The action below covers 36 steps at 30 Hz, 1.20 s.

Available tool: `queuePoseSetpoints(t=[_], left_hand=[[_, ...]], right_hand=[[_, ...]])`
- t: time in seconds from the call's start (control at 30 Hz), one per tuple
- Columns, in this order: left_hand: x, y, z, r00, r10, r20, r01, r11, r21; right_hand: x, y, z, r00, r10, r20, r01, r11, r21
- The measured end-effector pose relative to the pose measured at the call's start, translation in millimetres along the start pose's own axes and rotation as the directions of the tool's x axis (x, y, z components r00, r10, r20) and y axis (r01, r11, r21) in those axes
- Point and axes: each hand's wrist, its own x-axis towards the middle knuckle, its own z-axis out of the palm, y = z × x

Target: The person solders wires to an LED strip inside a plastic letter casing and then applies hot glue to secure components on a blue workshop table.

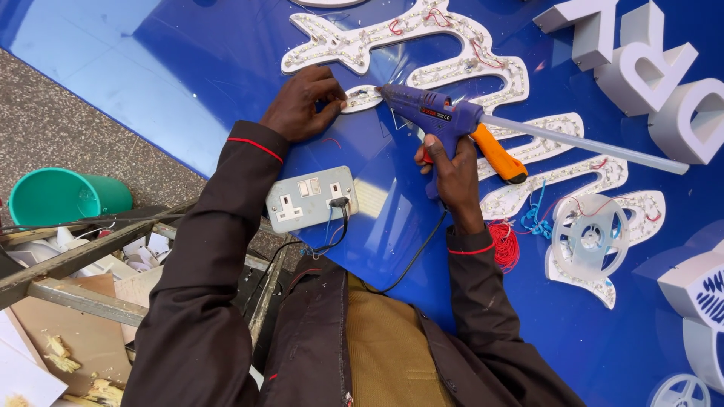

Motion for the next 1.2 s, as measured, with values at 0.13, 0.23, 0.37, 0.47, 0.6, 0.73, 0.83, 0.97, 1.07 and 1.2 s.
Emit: queuePoseSetpoints(t=[0.13, 0.23, 0.37, 0.47, 0.6, 0.73, 0.83, 0.97, 1.07, 1.2], left_hand=[[0, 1, 2, 1.0, 0.021, 0.0, -0.021, 0.999, 0.033], [-1, 1, 4, 0.999, 0.038, -0.009, -0.038, 0.999, 0.037], [-1, -1, 4, 1.0, 0.023, -0.009, -0.022, 0.999, 0.044], [-1, 0, 3, 1.0, 0.021, -0.017, -0.02, 0.999, 0.042], [-3, -2, 8, 1.0, 0.016, -0.026, -0.015, 0.999, 0.048], [-4, -3, 8, 1.0, 0.002, -0.029, -0.001, 0.999, 0.032], [-5, -7, 9, 1.0, 0.002, -0.031, -0.001, 0.999, 0.042], [-5, -5, 11, 1.0, 0.012, -0.023, -0.011, 0.999, 0.049], [-5, -8, 10, 1.0, 0.008, -0.03, -0.006, 0.999, 0.046], [-4, -7, 8, 0.999, 0.005, -0.049, -0.004, 1.0, 0.017]], right_hand=[[-5, 1, -2, 1.0, 0.011, 0.0, -0.011, 1.0, -0.024], [-6, 3, -1, 1.0, 0.0, -0.011, 0.0, 1.0, -0.012], [-6, 4, 1, 1.0, -0.003, -0.022, 0.003, 1.0, -0.015], [-6, 5, 0, 1.0, -0.005, -0.021, 0.005, 1.0, -0.02], [-6, 5, 2, 1.0, -0.006, -0.025, 0.006, 1.0, -0.007], [-6, 9, 1, 0.999, -0.039, -0.014, 0.039, 0.999, -0.013], [-6, 9, 1, 1.0, -0.016, -0.025, 0.016, 1.0, -0.025], [-6, 10, 2, 0.999, -0.037, -0.025, 0.037, 0.999, -0.015], [-7, 9, 2, 0.999, -0.036, -0.023, 0.036, 0.999, -0.021], [-10, 8, 1, 1.0, -0.004, -0.029, 0.002, 0.999, -0.039]])
